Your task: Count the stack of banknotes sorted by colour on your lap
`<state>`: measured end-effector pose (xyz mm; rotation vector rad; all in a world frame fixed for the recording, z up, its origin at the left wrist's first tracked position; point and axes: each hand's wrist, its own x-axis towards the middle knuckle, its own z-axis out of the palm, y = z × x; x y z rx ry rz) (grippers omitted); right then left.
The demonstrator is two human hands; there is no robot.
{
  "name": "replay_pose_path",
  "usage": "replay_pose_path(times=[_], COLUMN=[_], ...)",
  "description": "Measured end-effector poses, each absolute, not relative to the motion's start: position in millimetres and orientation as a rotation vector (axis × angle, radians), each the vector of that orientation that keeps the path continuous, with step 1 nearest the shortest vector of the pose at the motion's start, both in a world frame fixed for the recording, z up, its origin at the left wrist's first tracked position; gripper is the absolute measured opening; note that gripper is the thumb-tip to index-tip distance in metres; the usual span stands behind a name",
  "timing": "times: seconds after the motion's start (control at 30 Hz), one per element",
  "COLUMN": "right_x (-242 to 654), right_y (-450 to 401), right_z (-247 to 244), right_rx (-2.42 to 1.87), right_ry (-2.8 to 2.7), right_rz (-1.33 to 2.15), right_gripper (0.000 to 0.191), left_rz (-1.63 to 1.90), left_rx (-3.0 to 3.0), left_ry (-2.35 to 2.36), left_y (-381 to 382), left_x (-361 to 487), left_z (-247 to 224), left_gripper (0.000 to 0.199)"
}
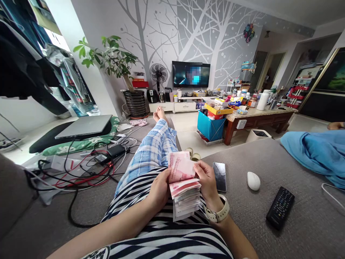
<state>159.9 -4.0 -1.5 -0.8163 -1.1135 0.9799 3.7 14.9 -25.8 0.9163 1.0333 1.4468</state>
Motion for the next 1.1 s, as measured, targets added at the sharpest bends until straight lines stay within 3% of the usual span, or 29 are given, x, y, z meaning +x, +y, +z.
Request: replay_pose_path(times=[1.1], right_x=[160.2], right_y=[-4.3], right_z=[0.1], right_rx=[-0.830], right_ry=[-1.138], right_rz=[0.936], right_gripper=[0.038], left_rz=[1.358], left_rx=[0.949], left_ry=[0.977], left_y=[14.0], left_x=[1.9], left_z=[-19.2], left_gripper=[0.030])
